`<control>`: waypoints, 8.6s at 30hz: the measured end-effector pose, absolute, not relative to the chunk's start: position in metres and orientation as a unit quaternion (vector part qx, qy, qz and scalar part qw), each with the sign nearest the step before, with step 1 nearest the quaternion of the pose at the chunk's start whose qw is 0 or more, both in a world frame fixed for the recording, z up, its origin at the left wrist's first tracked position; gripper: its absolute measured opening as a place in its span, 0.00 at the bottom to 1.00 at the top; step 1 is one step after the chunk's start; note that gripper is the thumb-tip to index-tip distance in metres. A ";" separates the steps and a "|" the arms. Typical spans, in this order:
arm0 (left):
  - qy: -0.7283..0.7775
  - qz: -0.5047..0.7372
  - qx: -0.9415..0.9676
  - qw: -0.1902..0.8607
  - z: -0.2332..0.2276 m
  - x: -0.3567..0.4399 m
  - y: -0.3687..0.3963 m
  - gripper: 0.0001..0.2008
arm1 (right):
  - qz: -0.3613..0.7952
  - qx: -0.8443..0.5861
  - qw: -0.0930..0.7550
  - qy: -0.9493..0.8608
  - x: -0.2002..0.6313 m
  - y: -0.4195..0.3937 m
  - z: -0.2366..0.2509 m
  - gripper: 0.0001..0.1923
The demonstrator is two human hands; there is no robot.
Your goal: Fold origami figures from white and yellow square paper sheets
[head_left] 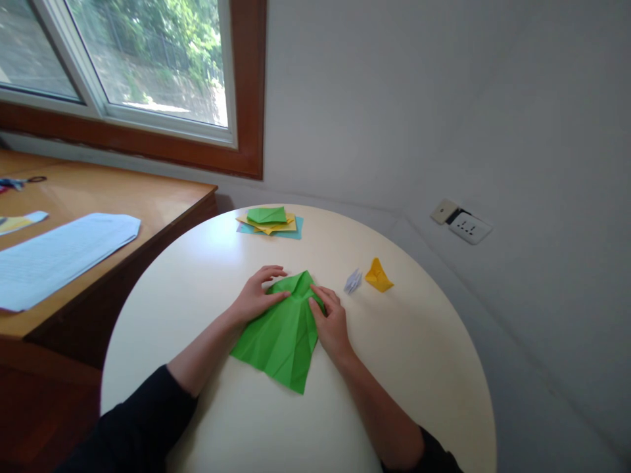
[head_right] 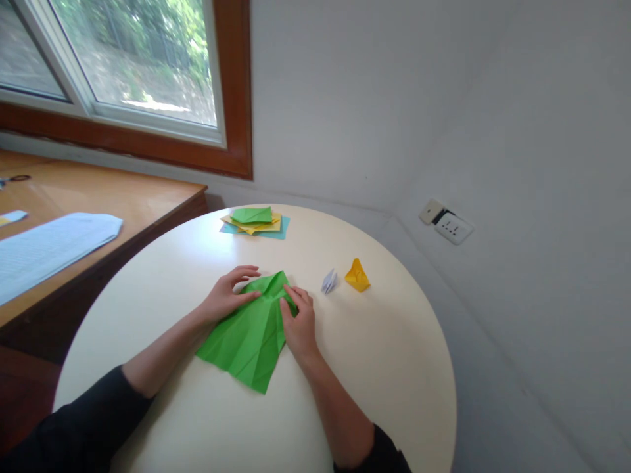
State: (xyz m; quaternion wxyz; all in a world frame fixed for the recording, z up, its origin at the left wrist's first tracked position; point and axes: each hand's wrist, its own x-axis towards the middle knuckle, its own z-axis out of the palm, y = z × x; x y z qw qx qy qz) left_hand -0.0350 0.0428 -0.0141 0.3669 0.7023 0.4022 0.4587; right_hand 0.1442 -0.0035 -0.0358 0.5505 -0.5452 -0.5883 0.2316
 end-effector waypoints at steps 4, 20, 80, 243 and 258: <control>0.390 0.434 0.755 0.299 -0.011 -0.031 0.035 0.11 | 0.223 -0.544 0.546 -0.597 0.143 -0.004 -0.035 0.16; 0.430 0.478 0.677 0.359 -0.008 -0.026 0.035 0.06 | 0.214 -0.550 0.530 -0.608 0.142 -0.006 -0.034 0.15; 0.516 0.500 0.599 0.353 -0.014 -0.036 0.048 0.08 | 0.257 -0.595 0.602 -0.467 0.143 -0.006 -0.025 0.13; 0.658 0.089 0.748 0.019 -0.026 -0.043 0.041 0.23 | 0.718 -0.414 0.216 -0.516 0.158 -0.015 -0.006 0.23; 0.535 0.222 0.814 0.037 0.000 -0.025 -0.013 0.20 | 0.774 -0.319 0.279 -0.471 0.166 -0.008 -0.015 0.14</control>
